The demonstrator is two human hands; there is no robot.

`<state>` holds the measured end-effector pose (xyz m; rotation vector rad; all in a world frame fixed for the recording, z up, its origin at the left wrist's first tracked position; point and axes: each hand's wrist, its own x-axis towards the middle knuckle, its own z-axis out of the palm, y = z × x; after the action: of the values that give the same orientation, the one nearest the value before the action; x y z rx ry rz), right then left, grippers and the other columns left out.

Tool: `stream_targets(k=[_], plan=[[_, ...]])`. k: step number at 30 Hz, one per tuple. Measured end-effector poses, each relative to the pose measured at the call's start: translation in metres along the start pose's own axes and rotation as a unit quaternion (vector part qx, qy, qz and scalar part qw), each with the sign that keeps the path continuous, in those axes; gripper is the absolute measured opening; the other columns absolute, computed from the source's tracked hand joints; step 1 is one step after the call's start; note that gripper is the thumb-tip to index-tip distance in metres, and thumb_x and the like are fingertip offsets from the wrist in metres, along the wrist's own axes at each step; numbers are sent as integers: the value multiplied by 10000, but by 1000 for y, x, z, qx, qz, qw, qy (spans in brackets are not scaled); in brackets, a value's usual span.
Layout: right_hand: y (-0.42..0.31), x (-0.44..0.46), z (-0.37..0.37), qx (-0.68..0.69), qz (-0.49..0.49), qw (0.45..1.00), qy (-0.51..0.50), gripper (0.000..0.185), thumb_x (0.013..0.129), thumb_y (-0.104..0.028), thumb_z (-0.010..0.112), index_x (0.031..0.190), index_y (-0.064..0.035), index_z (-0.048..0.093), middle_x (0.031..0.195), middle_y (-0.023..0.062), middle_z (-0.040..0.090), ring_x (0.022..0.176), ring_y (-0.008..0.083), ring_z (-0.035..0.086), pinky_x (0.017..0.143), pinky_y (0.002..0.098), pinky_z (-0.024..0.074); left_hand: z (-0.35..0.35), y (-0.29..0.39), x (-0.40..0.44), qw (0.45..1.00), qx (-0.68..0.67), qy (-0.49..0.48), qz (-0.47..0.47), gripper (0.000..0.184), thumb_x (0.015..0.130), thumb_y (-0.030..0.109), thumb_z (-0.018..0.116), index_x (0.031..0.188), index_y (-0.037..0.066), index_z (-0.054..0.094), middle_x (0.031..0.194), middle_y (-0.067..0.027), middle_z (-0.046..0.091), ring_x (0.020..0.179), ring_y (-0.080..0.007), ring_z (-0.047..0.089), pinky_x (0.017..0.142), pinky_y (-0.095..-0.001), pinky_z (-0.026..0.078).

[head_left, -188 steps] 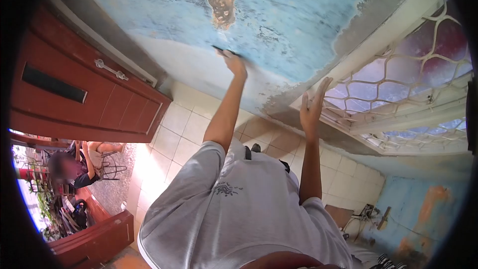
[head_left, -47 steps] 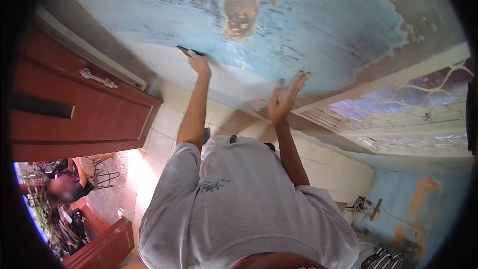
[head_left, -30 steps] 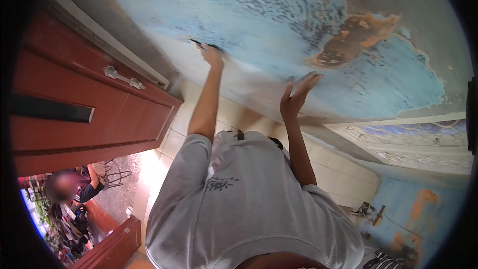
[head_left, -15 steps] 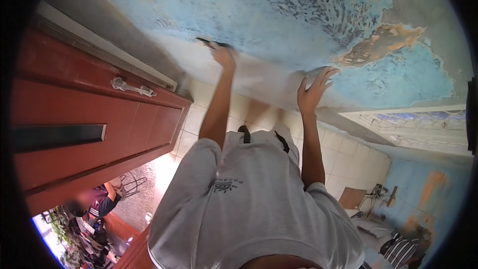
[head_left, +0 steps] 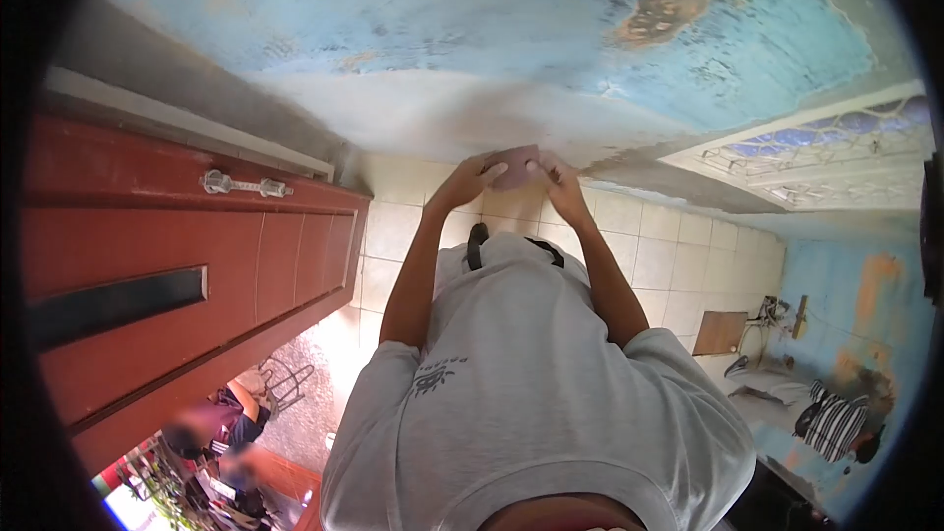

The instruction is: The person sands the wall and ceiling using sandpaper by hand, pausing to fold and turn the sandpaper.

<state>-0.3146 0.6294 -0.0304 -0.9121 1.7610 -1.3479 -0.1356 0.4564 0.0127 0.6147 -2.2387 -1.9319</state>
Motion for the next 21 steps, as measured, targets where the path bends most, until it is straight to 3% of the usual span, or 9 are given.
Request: stream_targets(k=[2, 4, 8, 9, 11, 13, 16, 19, 21], plan=[[8, -15, -8, -71, 71, 993, -64, 464, 1017, -222, 676, 1436, -58, 559, 1341, 48, 652, 1222, 166, 593, 1038, 317, 459, 18, -6, -10, 993, 97, 70, 14, 463, 1030, 279, 613, 1375, -30, 593, 1218, -225, 713, 1058, -285, 673, 945, -396, 518], [4, -40, -1, -18, 54, 997, -58, 417, 992, -268, 714, 1337, -53, 622, 1227, 65, 704, 1132, 175, 634, 953, 324, 489, 32, -15, -16, 994, 83, 68, -7, 441, 1015, 257, 643, 1354, -22, 606, 1220, -211, 719, 1050, -278, 697, 901, -392, 540], [-15, -81, 9, 115, 44, 992, -5, 554, 933, -356, 778, 1328, -13, 598, 1242, 136, 678, 1176, 238, 658, 1002, 381, 520, 62, -5, -38, 997, 55, 57, 20, 357, 1006, 213, 662, 1317, 38, 648, 1166, -158, 739, 991, -243, 705, 846, -367, 563], [-52, -95, -1, 104, 95, 990, -22, 551, 936, -364, 775, 1325, -16, 598, 1243, 146, 678, 1196, 252, 643, 1015, 389, 509, 71, -3, -44, 997, 54, 58, 24, 329, 988, 189, 685, 1279, 37, 664, 1126, -142, 744, 956, -232, 702, 798, -368, 565], [-2, -101, 9, 85, 8, 996, -9, 478, 974, -370, 725, 1260, -5, 613, 1215, 147, 687, 1155, 235, 655, 995, 363, 511, 88, -6, -54, 989, 88, 70, 94, 307, 965, 149, 702, 1248, 34, 664, 1095, -139, 732, 890, -253, 694, 760, -365, 554], [1, -120, 8, 104, -23, 994, -37, 405, 1033, -292, 642, 1302, 7, 595, 1283, 120, 663, 1212, 202, 600, 1079, 353, 442, 106, 4, -68, 991, 101, 66, 65, 318, 960, 132, 705, 1267, 58, 664, 1089, -131, 714, 837, -234, 670, 743, -350, 543], [20, -148, 10, 122, -56, 988, -75, 359, 1072, -223, 546, 1352, -1, 577, 1300, 107, 656, 1189, 203, 614, 1073, 349, 458, 128, 11, -92, 984, 152, 84, 36, 389, 959, 138, 709, 1334, 65, 636, 1063, -140, 700, 776, -211, 667, 699, -348, 551], [37, -175, 21, 250, 66, 964, -68, 382, 1063, -209, 518, 1384, -17, 595, 1316, 133, 636, 1249, 252, 587, 1097, 378, 425, 134, 3, -122, 992, 94, 68, -48, 409, 979, 125, 684, 1377, 69, 607, 1029, -132, 689, 718, -177, 674, 640, -319, 580], [71, -186, 35, 253, 65, 965, -14, 392, 1072, -213, 502, 1402, -14, 574, 1321, 130, 629, 1241, 245, 590, 1087, 377, 438, 126, -14, -131, 995, 10, 55, -80, 415, 1003, 104, 649, 1412, 78, 583, 1004, -100, 678, 701, -144, 676, 607, -295, 602]])
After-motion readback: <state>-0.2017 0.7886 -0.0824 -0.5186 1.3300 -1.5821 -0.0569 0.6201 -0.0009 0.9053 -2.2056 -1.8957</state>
